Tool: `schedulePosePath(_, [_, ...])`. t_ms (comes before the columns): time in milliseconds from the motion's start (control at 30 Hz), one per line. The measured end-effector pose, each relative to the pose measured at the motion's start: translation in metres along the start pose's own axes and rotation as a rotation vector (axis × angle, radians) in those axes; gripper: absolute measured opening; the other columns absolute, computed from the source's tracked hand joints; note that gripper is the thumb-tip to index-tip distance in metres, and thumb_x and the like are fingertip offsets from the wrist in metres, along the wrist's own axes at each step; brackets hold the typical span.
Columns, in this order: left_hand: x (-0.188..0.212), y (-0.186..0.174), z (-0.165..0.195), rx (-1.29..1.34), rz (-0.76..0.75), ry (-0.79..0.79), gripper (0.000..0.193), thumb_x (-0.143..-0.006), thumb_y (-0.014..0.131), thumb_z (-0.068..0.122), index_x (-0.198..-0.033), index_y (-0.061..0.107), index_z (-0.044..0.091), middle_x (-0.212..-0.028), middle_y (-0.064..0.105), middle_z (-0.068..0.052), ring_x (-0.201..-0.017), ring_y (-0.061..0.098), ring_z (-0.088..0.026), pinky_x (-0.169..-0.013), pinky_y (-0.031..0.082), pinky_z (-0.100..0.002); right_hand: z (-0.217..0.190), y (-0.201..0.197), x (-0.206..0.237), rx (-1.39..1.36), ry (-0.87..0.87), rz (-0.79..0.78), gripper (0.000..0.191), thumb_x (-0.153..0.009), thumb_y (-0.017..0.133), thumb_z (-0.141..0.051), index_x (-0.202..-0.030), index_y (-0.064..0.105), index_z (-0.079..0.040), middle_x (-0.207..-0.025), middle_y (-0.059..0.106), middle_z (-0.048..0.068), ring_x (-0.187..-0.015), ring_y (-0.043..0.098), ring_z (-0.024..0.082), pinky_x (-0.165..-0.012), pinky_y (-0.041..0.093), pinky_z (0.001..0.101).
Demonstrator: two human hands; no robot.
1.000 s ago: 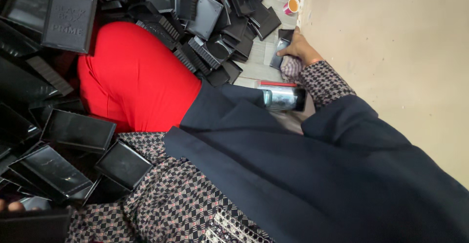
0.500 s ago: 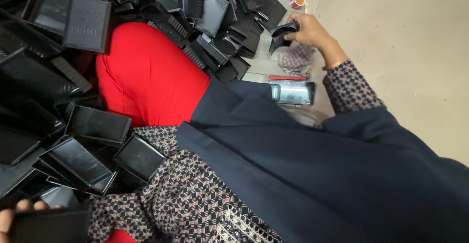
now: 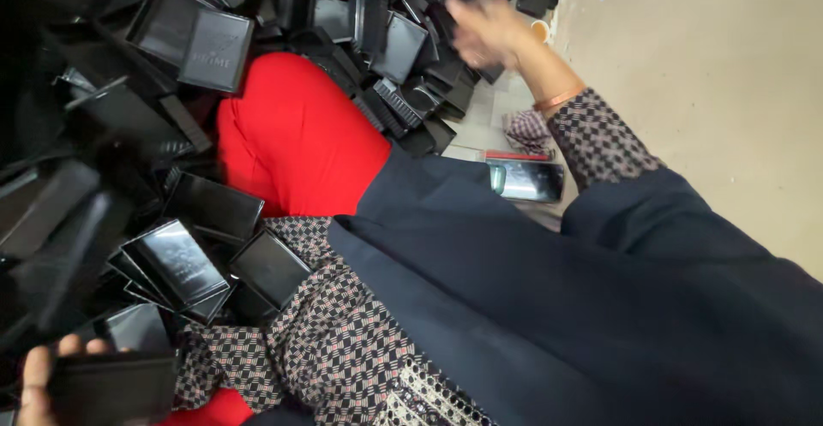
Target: The person sits on the floor and repeatedly picks up small black plastic trays from a large pile, opens them, and places them into a separate pile. Another person works alongside, performing similar actions.
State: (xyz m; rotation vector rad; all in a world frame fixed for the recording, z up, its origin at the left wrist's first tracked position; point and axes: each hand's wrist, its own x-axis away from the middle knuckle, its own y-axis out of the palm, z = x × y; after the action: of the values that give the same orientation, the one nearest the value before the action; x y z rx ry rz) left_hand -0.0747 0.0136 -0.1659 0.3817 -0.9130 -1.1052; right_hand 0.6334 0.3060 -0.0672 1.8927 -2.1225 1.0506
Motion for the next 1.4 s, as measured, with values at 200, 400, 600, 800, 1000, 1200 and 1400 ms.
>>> schedulePosePath(200, [0.008, 0.051, -0.024, -0.463, 0.076, 0.148, 0.047, -0.112, 0.048, 0.045, -0.150, 0.048, 0.016, -0.146, 0.052, -0.004, -0.140, 0.056, -0.023, -0.121, 0.041, -0.058, 0.156, -0.006, -0.039, -0.293, 0.512, 0.091, 0.091, -0.084, 0.072, -0.072, -0.124, 0.052, 0.007, -0.111, 0.065, 0.025, -0.105, 0.070, 0.040, -0.089, 0.060, 0.0601])
schedulePosePath(400, [0.010, 0.049, -0.022, -0.477, 0.117, 0.114, 0.050, -0.115, 0.047, 0.048, -0.156, 0.048, 0.021, -0.152, 0.056, -0.004, -0.136, 0.055, -0.021, -0.120, 0.043, -0.055, 0.156, 0.035, -0.073, -0.862, 0.408, -0.030, 0.073, -0.082, 0.078, -0.056, -0.122, 0.058, 0.001, -0.112, 0.069, 0.020, -0.107, 0.070, 0.038, -0.094, 0.059, 0.0596])
schedulePosePath(600, [0.023, 0.013, -0.020, -0.355, 0.145, 0.028, 0.042, -0.116, 0.043, 0.044, -0.153, 0.043, 0.022, -0.152, 0.051, -0.004, -0.145, 0.054, -0.023, -0.125, 0.042, -0.057, 0.150, 0.048, -0.076, -1.025, 0.362, -0.080, 0.057, -0.079, 0.085, -0.040, -0.120, 0.064, -0.005, -0.114, 0.073, 0.015, -0.109, 0.071, 0.035, -0.098, 0.057, 0.0591])
schedulePosePath(800, [0.026, -0.004, -0.022, -0.439, 0.179, 0.049, 0.043, -0.118, 0.042, 0.048, -0.154, 0.042, 0.024, -0.158, 0.049, -0.002, -0.143, 0.050, -0.021, -0.125, 0.039, -0.056, 0.155, 0.051, -0.080, -1.169, 0.306, -0.139, 0.046, -0.078, 0.090, -0.025, -0.118, 0.070, -0.010, -0.116, 0.075, 0.010, -0.111, 0.072, 0.033, -0.103, 0.056, 0.0579])
schedulePosePath(1000, [0.016, -0.022, -0.042, -0.169, 0.033, 0.115, 0.033, -0.120, 0.044, 0.041, -0.142, 0.051, 0.017, -0.145, 0.053, -0.006, -0.132, 0.052, -0.024, -0.122, 0.040, -0.056, 0.145, 0.060, -0.072, -1.227, 0.248, -0.229, 0.048, -0.083, 0.089, -0.028, -0.123, 0.071, -0.010, -0.128, 0.074, 0.011, -0.124, 0.068, 0.031, -0.116, 0.046, 0.0535])
schedulePosePath(1200, [0.014, -0.020, -0.039, -0.140, 0.055, 0.115, 0.032, -0.120, 0.043, 0.039, -0.141, 0.052, 0.016, -0.144, 0.055, -0.006, -0.130, 0.054, -0.025, -0.121, 0.041, -0.057, 0.123, 0.076, -0.066, -1.092, 0.250, -0.171, 0.068, -0.072, 0.087, -0.047, -0.127, 0.067, -0.012, -0.130, 0.070, 0.009, -0.121, 0.065, 0.033, -0.111, 0.040, 0.0622])
schedulePosePath(1400, [0.017, 0.002, -0.034, -0.159, 0.104, 0.132, 0.036, -0.118, 0.044, 0.038, -0.143, 0.052, 0.014, -0.144, 0.056, -0.008, -0.135, 0.057, -0.026, -0.121, 0.044, -0.057, 0.117, 0.084, -0.069, -1.073, 0.180, -0.243, 0.071, -0.077, 0.087, -0.047, -0.135, 0.062, -0.014, -0.134, 0.067, 0.009, -0.121, 0.064, 0.030, -0.112, 0.047, 0.0524])
